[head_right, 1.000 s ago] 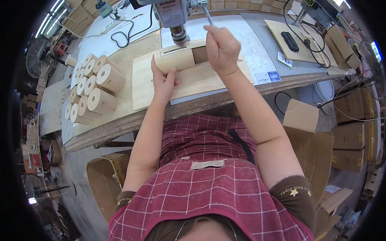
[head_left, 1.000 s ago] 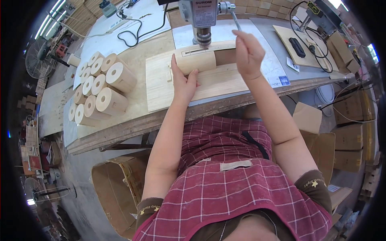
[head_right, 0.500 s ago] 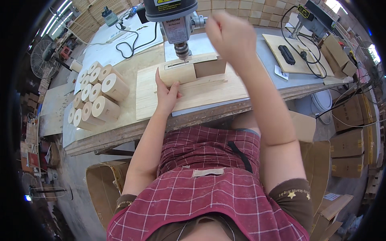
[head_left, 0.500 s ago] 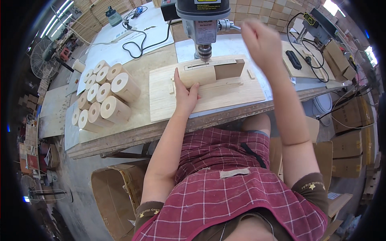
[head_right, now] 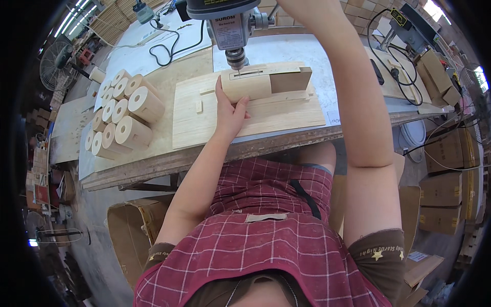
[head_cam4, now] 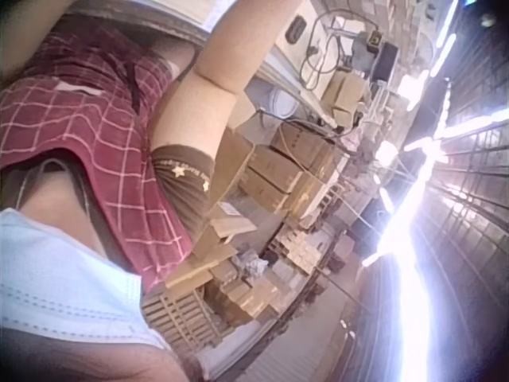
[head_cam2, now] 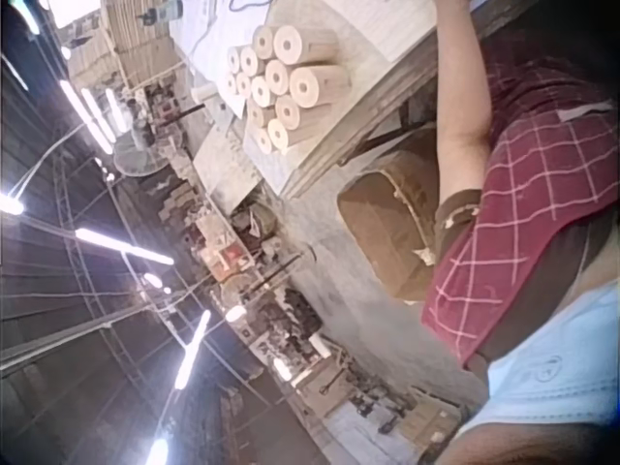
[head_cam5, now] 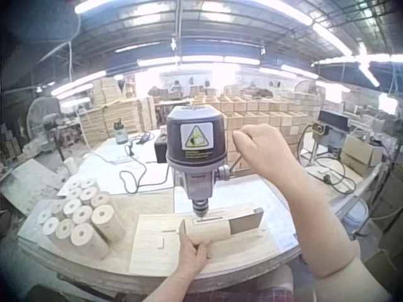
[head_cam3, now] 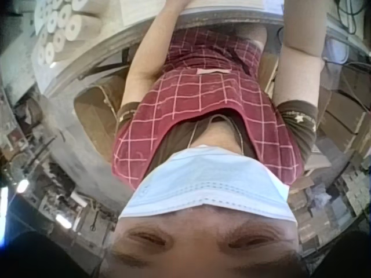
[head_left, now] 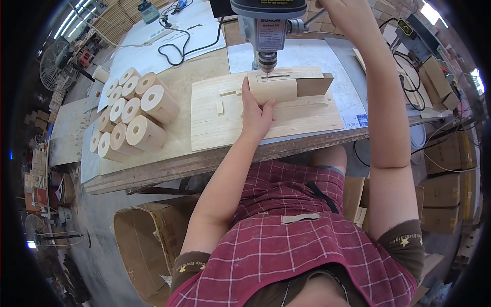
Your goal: Using a drill press to machine slots into cylindrical wooden pieces in a workshop environment.
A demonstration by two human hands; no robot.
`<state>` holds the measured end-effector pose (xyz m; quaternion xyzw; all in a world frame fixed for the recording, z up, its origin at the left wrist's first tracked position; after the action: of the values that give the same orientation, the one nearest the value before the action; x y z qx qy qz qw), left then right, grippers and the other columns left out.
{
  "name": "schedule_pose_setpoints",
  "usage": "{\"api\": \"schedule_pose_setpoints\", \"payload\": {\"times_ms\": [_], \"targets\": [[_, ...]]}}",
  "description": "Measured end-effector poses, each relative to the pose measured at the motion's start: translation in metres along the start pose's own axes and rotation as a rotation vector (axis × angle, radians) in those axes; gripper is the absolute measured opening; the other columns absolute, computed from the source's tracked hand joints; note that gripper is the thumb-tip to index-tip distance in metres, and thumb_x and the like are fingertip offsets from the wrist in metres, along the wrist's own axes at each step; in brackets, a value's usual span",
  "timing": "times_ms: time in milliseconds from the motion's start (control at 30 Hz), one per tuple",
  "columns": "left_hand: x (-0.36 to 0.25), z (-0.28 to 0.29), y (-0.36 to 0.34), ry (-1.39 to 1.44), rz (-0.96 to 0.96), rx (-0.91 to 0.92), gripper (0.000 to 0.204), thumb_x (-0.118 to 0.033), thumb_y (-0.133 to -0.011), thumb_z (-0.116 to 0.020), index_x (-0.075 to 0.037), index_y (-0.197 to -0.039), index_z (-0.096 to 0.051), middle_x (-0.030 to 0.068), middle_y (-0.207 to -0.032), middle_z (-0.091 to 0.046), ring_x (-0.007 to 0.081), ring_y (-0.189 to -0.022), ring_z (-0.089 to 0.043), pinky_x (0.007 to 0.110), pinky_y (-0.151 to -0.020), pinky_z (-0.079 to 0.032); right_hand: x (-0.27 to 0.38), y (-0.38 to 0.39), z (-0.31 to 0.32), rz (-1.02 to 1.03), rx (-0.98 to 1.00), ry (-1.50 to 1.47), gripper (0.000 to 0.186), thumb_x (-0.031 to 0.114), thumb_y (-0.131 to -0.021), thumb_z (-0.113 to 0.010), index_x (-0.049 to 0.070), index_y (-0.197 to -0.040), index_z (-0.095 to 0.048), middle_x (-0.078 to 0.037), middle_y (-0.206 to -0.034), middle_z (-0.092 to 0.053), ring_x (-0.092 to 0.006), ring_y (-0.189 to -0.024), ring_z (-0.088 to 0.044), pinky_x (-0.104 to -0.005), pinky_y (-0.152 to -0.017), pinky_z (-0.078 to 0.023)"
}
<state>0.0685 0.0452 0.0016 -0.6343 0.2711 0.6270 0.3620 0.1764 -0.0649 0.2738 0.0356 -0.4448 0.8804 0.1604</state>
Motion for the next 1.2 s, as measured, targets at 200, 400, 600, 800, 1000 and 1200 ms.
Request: {"api": "schedule_pose_setpoints", "payload": {"times_ms": [200, 400, 600, 800, 1000, 1200], "targets": [[-0.001, -0.001, 0.000, 0.011, -0.017, -0.004, 0.082, -0.001, -0.082, -0.057, -0.007, -0.140, 0.000, 0.0227, -0.130, -0.032, 0.0211, -0.080, -0.058, 0.026, -0.052, -0.053, -0.005, 0.057, -0.014, -0.254, -0.010, -0.105, 0.023, 0.023, -0.086, -0.054, 0.001, -0.085, -0.060, -0.006, -0.058, -0.050, -0.0100, -0.055, -0.048, -0.0246, -0.053, -0.039], [0.000, -0.001, 0.000, -0.017, -0.023, -0.012, 0.082, -0.002, -0.082, -0.056, -0.008, -0.140, 0.001, 0.0223, -0.125, -0.038, 0.0210, -0.081, -0.059, 0.026, -0.051, -0.053, -0.003, 0.095, -0.024, -0.228, -0.278, -0.356, 0.024, 0.016, -0.085, -0.055, 0.002, -0.066, -0.049, -0.011, -0.052, -0.043, -0.0225, -0.046, -0.040, -0.0311, -0.046, -0.035], [-0.002, 0.000, -0.001, -0.023, -0.031, -0.027, 0.082, -0.002, -0.082, -0.057, -0.008, -0.140, 0.001, 0.0220, -0.122, -0.041, 0.0207, -0.079, -0.060, 0.026, -0.051, -0.053, -0.001, 0.124, -0.042, -0.177, -0.399, -0.427, 0.015, 0.007, -0.084, -0.057, 0.000, -0.071, -0.054, -0.008, -0.058, -0.046, -0.0172, -0.051, -0.044, -0.0284, -0.048, -0.036], [-0.002, 0.000, 0.000, -0.056, -0.039, -0.046, 0.081, -0.003, -0.082, -0.057, -0.007, -0.140, -0.001, 0.0223, -0.121, -0.042, 0.0216, -0.080, -0.060, 0.027, -0.052, -0.053, -0.009, 0.138, -0.054, -0.096, -0.489, -0.415, 0.010, 0.008, -0.085, -0.057, 0.003, -0.076, -0.056, -0.007, -0.061, -0.048, -0.0176, -0.051, -0.044, -0.0273, -0.048, -0.036], [-0.004, 0.000, -0.001, -0.044, -0.056, -0.056, 0.082, -0.002, -0.081, -0.057, -0.008, -0.140, -0.001, 0.0228, -0.121, -0.042, 0.0220, -0.080, -0.060, 0.027, -0.052, -0.053, -0.009, 0.147, -0.067, 0.003, -0.534, -0.373, 0.007, 0.006, -0.082, -0.058, 0.003, -0.077, -0.056, -0.007, -0.062, -0.048, -0.0191, -0.053, -0.046, -0.0284, -0.048, -0.037], [0.001, -0.002, -0.001, 0.006, -0.001, -0.011, 0.082, -0.001, -0.081, -0.057, -0.008, -0.140, -0.001, 0.0228, -0.123, -0.041, 0.0223, -0.081, -0.060, 0.027, -0.052, -0.053, -0.010, 0.148, -0.063, -0.039, -0.497, -0.379, 0.006, 0.006, -0.082, -0.058, 0.003, -0.077, -0.056, -0.008, -0.065, -0.051, -0.0202, -0.054, -0.047, -0.0285, -0.048, -0.038]]}}
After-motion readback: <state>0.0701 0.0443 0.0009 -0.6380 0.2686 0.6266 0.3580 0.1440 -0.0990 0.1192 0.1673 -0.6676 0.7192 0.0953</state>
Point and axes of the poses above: each hand's wrist, its own y-axis away from the middle knuckle, its own z-axis out of the back of the hand, x = y × z, the point moved 8 cm from there along -y, towards the middle knuckle
